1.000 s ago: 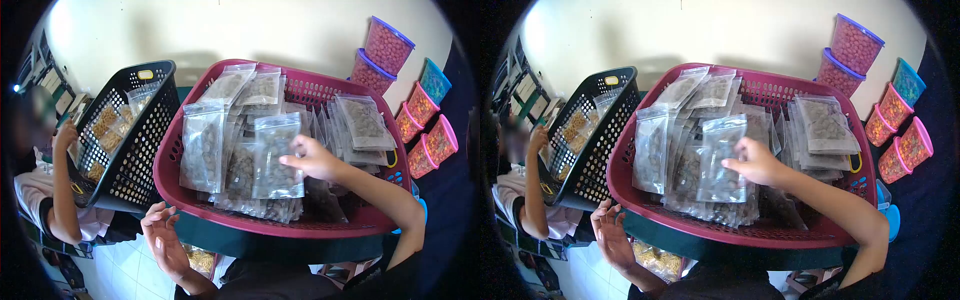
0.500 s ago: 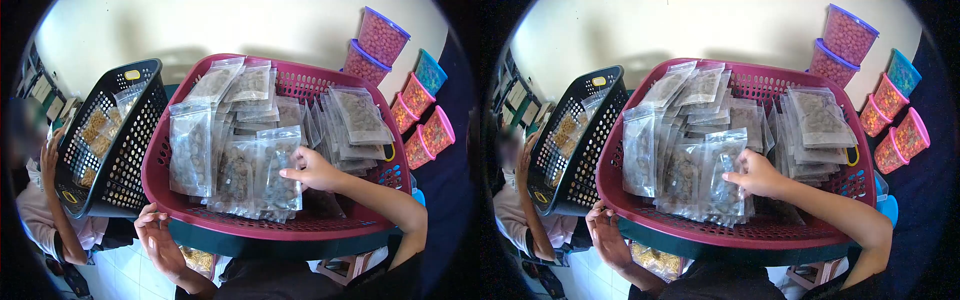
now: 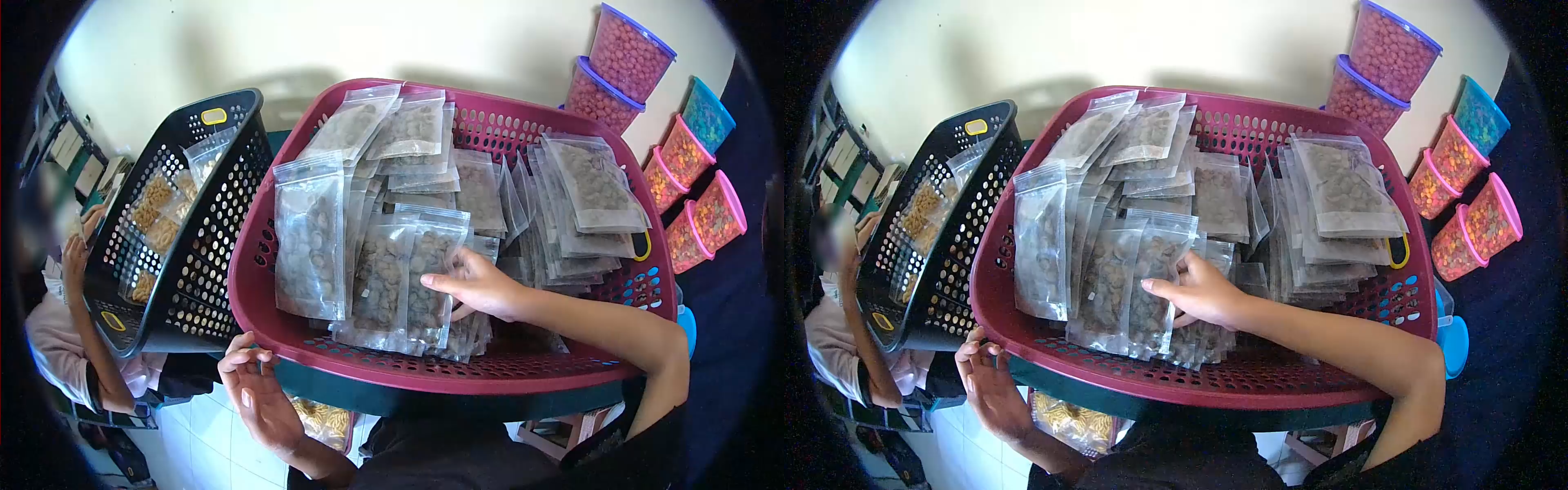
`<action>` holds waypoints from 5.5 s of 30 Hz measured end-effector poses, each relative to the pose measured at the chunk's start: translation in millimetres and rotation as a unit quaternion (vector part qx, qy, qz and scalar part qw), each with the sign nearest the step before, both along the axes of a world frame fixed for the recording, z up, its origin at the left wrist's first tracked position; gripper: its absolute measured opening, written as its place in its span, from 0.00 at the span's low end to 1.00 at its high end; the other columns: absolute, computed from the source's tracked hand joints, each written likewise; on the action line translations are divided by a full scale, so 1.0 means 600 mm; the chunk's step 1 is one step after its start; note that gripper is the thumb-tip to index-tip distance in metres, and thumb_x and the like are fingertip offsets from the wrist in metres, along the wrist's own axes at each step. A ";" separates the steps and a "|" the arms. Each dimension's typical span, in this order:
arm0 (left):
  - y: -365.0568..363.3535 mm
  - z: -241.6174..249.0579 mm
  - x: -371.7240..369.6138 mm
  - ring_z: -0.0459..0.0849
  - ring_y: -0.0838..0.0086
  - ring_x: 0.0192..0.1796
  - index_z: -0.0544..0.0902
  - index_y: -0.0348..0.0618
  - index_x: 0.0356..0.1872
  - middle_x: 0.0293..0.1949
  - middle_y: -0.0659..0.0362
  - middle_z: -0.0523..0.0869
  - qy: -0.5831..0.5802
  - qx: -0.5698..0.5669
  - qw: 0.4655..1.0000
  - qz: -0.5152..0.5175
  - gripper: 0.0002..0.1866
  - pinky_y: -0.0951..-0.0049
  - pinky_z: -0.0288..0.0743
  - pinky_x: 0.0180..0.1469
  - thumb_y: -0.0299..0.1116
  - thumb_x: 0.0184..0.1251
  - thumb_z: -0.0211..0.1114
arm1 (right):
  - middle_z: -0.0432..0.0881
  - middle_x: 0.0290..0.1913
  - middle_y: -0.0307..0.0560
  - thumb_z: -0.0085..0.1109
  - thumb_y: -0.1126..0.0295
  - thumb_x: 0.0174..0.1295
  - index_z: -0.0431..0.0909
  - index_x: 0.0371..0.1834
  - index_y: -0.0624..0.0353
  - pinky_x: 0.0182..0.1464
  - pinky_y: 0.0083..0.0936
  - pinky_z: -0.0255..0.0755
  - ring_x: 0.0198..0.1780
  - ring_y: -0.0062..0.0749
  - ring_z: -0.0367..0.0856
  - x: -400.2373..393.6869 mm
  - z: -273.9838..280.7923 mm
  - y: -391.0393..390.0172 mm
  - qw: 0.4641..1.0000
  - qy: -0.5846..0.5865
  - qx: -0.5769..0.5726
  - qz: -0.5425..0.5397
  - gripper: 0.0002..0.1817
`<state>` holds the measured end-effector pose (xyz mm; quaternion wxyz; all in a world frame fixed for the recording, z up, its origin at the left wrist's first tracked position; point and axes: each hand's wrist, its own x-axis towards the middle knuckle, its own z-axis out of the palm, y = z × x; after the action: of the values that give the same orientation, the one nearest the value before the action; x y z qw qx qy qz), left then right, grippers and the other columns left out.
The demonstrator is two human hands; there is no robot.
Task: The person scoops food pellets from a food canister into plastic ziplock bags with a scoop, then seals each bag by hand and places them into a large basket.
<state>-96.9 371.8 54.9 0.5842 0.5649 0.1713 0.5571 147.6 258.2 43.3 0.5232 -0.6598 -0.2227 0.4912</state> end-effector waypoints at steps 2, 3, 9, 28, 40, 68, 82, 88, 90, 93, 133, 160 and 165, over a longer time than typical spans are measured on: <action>0.000 -0.001 -0.001 0.69 0.72 0.44 0.65 0.38 0.46 0.51 0.48 0.65 -0.001 0.002 1.000 -0.003 0.25 0.72 0.60 0.49 0.47 0.54 0.54 | 0.73 0.35 0.54 0.57 0.56 0.55 0.56 0.45 0.68 0.31 0.33 0.79 0.32 0.37 0.78 0.002 0.013 -0.005 1.000 0.003 -0.014 0.007 0.29; 0.001 0.000 -0.001 0.69 0.72 0.44 0.65 0.38 0.46 0.51 0.48 0.65 0.000 0.002 1.000 -0.004 0.25 0.72 0.60 0.49 0.47 0.54 0.54 | 0.74 0.34 0.55 0.53 0.52 0.56 0.57 0.45 0.68 0.30 0.33 0.78 0.30 0.38 0.79 0.005 0.020 -0.011 0.999 0.021 -0.048 0.012 0.29; -0.002 -0.005 -0.014 0.67 0.77 0.32 0.65 0.38 0.40 0.41 0.53 0.68 -0.033 -0.005 0.999 -0.004 0.20 0.78 0.60 0.31 0.47 0.58 0.52 | 0.77 0.27 0.62 0.42 0.49 0.59 0.71 0.32 0.69 0.35 0.38 0.74 0.31 0.50 0.79 0.059 0.066 -0.082 0.897 -0.366 -0.147 0.199 0.27; -0.040 0.004 -0.011 0.49 0.85 0.14 0.58 0.46 0.25 0.12 0.68 0.57 -0.209 0.145 0.956 -0.144 0.14 0.84 0.43 0.17 0.38 0.61 0.54 | 0.76 0.19 0.58 0.53 0.69 0.40 0.75 0.17 0.67 0.31 0.35 0.72 0.24 0.47 0.78 0.068 0.133 -0.181 0.815 -0.495 -0.216 0.211 0.10; -0.086 0.166 0.224 0.76 0.61 0.44 0.48 0.37 0.60 0.53 0.43 0.63 0.423 0.072 0.754 -0.497 0.46 0.67 0.77 0.36 0.65 0.52 0.48 | 0.72 0.16 0.53 0.54 0.75 0.50 0.69 0.25 0.64 0.20 0.29 0.66 0.19 0.42 0.75 -0.028 0.198 -0.259 0.826 -0.562 0.034 -0.031 0.04; -0.158 0.031 0.433 0.81 0.67 0.24 0.77 0.37 0.25 0.21 0.53 0.80 0.347 0.457 0.626 -0.528 0.05 0.73 0.73 0.27 0.18 0.45 0.58 | 0.72 0.30 0.44 0.60 0.68 0.45 0.72 0.31 0.57 0.40 0.30 0.61 0.36 0.37 0.72 0.105 0.099 -0.381 0.703 -0.700 -0.121 0.008 0.11; -0.162 -0.012 0.451 0.79 0.60 0.24 0.74 0.36 0.24 0.21 0.52 0.78 0.342 0.460 0.585 -0.573 0.04 0.67 0.72 0.27 0.19 0.44 0.57 | 0.73 0.28 0.47 0.56 0.71 0.48 0.72 0.29 0.61 0.37 0.32 0.68 0.33 0.41 0.75 0.105 0.088 -0.382 0.758 -0.619 -0.191 0.080 0.07; -0.160 -0.060 0.465 0.78 0.58 0.24 0.74 0.37 0.24 0.21 0.52 0.77 0.337 0.476 0.594 -0.554 0.03 0.65 0.71 0.27 0.21 0.46 0.58 | 0.73 0.32 0.47 0.58 0.67 0.48 0.69 0.37 0.61 0.40 0.32 0.67 0.38 0.39 0.74 0.103 0.096 -0.384 0.757 -0.586 -0.262 0.124 0.15; -0.162 -0.064 0.468 0.78 0.58 0.24 0.74 0.37 0.24 0.21 0.52 0.78 0.342 0.463 0.596 -0.560 0.03 0.65 0.71 0.27 0.21 0.47 0.58 | 0.73 0.31 0.47 0.57 0.66 0.49 0.69 0.35 0.61 0.40 0.31 0.67 0.38 0.39 0.74 0.104 0.095 -0.385 0.761 -0.586 -0.252 0.120 0.14; -0.165 -0.069 0.474 0.77 0.58 0.26 0.76 0.37 0.27 0.23 0.51 0.77 0.313 0.477 0.608 -0.553 0.04 0.67 0.71 0.27 0.23 0.49 0.61 | 0.74 0.30 0.49 0.56 0.68 0.49 0.70 0.31 0.63 0.35 0.30 0.69 0.34 0.39 0.76 0.105 0.093 -0.387 0.747 -0.615 -0.222 0.122 0.11; -0.345 -0.192 0.148 0.72 0.80 0.38 0.72 0.39 0.46 0.36 0.60 0.75 0.306 0.038 0.778 -0.547 0.17 0.79 0.65 0.42 0.41 0.65 0.47 | 0.74 0.26 0.44 0.54 0.74 0.47 0.75 0.28 0.60 0.36 0.25 0.65 0.30 0.31 0.73 -0.167 -0.007 -0.370 0.679 -0.550 0.203 -0.442 0.04; -0.513 -0.442 0.080 0.71 0.65 0.52 0.64 0.39 0.54 0.48 0.52 0.72 0.279 -0.395 0.269 -0.833 0.24 0.63 0.65 0.54 0.47 0.64 0.47 | 0.77 0.34 0.44 0.53 0.64 0.53 0.74 0.36 0.56 0.48 0.36 0.58 0.40 0.35 0.74 -0.373 -0.176 -0.432 0.618 -0.586 -0.088 -0.517 0.11; -0.603 -0.506 0.054 0.71 0.66 0.52 0.64 0.39 0.54 0.49 0.52 0.71 0.312 -0.376 0.287 -0.824 0.24 0.64 0.65 0.54 0.47 0.64 0.47 | 0.75 0.33 0.45 0.52 0.72 0.51 0.74 0.34 0.58 0.46 0.35 0.58 0.36 0.38 0.72 -0.349 -0.225 -0.556 0.597 -0.519 -0.112 -0.601 0.07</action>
<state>-64.5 9.8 -248.6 0.7856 0.2574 -0.0238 -0.5621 -62.0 -75.4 -91.9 0.4181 -0.8416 0.0473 -0.3385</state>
